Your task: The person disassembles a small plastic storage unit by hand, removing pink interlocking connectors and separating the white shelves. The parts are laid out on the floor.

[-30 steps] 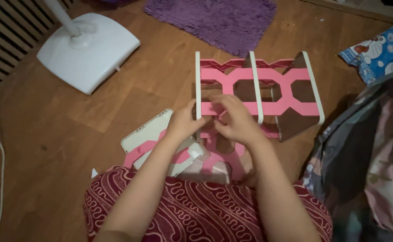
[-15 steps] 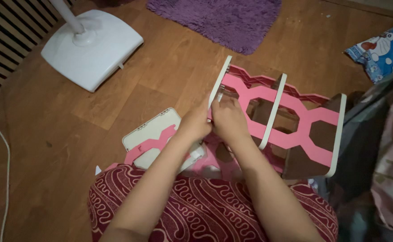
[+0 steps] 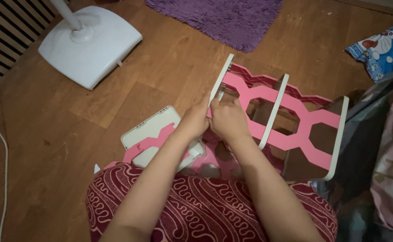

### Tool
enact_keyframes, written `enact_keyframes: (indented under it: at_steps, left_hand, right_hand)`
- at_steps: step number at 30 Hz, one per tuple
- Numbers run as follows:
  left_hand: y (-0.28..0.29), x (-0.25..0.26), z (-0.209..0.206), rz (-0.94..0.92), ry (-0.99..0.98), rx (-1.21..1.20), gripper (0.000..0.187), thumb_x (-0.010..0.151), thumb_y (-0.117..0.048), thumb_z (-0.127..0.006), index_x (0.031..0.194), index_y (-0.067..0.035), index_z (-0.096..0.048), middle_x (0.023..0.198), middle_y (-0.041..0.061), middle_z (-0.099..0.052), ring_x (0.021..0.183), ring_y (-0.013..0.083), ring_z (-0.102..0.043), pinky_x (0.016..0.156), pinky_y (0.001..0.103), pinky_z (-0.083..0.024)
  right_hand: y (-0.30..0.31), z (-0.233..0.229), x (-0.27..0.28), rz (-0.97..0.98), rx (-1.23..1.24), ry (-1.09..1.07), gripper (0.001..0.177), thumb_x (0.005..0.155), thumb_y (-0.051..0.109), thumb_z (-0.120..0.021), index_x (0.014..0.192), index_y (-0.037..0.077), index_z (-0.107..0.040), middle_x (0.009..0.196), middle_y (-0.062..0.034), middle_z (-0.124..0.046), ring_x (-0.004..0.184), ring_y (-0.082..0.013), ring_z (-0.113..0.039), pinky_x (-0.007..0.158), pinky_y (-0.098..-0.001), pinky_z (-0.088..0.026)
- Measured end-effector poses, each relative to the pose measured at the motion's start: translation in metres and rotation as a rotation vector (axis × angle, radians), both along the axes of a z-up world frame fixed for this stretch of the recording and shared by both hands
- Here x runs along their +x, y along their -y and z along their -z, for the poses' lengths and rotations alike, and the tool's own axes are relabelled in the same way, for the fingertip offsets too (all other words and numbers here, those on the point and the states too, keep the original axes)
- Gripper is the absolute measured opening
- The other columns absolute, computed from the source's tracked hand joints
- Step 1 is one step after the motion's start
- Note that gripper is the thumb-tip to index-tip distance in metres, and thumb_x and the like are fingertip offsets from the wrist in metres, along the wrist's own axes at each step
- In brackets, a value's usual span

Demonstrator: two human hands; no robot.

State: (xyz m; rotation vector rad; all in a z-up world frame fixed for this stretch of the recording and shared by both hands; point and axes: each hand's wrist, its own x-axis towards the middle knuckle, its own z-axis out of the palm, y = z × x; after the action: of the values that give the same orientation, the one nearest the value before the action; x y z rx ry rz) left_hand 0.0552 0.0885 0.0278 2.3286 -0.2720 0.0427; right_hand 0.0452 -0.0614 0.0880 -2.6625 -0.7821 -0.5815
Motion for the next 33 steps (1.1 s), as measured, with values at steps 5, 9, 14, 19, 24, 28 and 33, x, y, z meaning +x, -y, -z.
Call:
enact_keyframes:
  at_steps: [5, 9, 14, 19, 24, 28, 33]
  left_hand:
    - [-0.047, 0.015, 0.018, -0.031, -0.012, -0.048, 0.052, 0.088, -0.01, -0.064, 0.137, -0.003, -0.049, 0.115, 0.032, -0.067, 0.108, 0.0473, -0.066, 0.089, 0.053, -0.052]
    - [-0.039, 0.008, 0.019, -0.149, -0.093, 0.114, 0.038, 0.095, -0.012, -0.055, 0.133, -0.006, -0.055, 0.099, 0.029, -0.071, 0.093, 0.047, -0.07, 0.081, 0.056, -0.054]
    - [-0.016, -0.002, -0.01, -0.23, 0.033, 0.124, 0.045, 0.089, -0.013, -0.058, 0.134, -0.009, -0.055, 0.094, 0.029, -0.071, 0.087, 0.0484, -0.068, 0.079, 0.058, -0.052]
    - [-0.013, -0.019, -0.039, -0.227, -0.073, 0.049, 0.051, 0.082, -0.024, -0.07, 0.13, -0.012, -0.057, 0.1, 0.023, -0.073, 0.095, 0.0449, -0.069, 0.082, 0.054, -0.054]
    - [-0.011, -0.023, -0.041, -0.26, 0.041, -0.048, 0.065, 0.076, -0.025, -0.073, 0.136, -0.008, -0.055, 0.113, 0.022, -0.072, 0.101, 0.042, -0.069, 0.085, 0.049, -0.056]
    - [-0.012, -0.019, -0.026, -0.282, 0.034, -0.102, 0.059, 0.079, -0.021, -0.069, 0.135, -0.005, -0.057, 0.113, 0.022, -0.072, 0.103, 0.0413, -0.07, 0.087, 0.048, -0.056]
    - [-0.009, -0.016, -0.007, -0.272, 0.04, -0.057, 0.05, 0.089, -0.01, -0.057, 0.138, -0.009, -0.055, 0.109, 0.026, -0.071, 0.1, 0.0461, -0.068, 0.087, 0.053, -0.054]
  right_hand:
    - [0.02, -0.011, -0.001, 0.047, -0.132, -0.257, 0.029, 0.084, 0.025, -0.072, 0.105, 0.007, -0.066, 0.067, -0.0161, -0.069, 0.067, -0.0354, -0.069, 0.09, -0.0493, -0.047]
    - [0.023, -0.005, -0.009, -0.108, 0.034, 0.044, 0.03, 0.08, 0.027, -0.075, 0.096, 0.005, -0.062, 0.093, -0.0208, -0.07, 0.089, -0.0399, -0.067, 0.084, -0.0477, -0.048]
    - [0.022, -0.017, 0.005, -0.11, 0.004, -0.143, 0.035, 0.078, 0.027, -0.076, 0.1, 0.004, -0.062, 0.087, -0.0191, -0.068, 0.09, -0.0404, -0.066, 0.096, -0.0528, -0.047]
    - [0.021, -0.031, -0.005, -0.134, 0.001, -0.215, 0.055, 0.074, 0.036, -0.078, 0.117, 0.003, -0.065, 0.103, -0.0207, -0.068, 0.106, -0.0387, -0.063, 0.108, -0.0523, -0.04]
    - [0.044, -0.037, 0.004, -0.112, 0.076, -0.209, 0.079, 0.068, 0.049, -0.082, 0.127, 0.002, -0.061, 0.135, -0.0221, -0.059, 0.128, -0.038, -0.05, 0.11, -0.0616, -0.027]
    - [0.076, -0.025, 0.016, 0.232, 0.14, -0.163, 0.069, 0.085, 0.051, -0.077, 0.133, 0.004, -0.06, 0.153, -0.0242, -0.049, 0.145, -0.0414, -0.04, 0.118, -0.0605, -0.027]
    - [0.106, -0.002, 0.028, 0.594, 0.246, -0.247, 0.09, 0.082, 0.052, -0.076, 0.145, -0.005, -0.045, 0.153, -0.0281, -0.039, 0.143, -0.0452, -0.033, 0.111, -0.0693, -0.019]
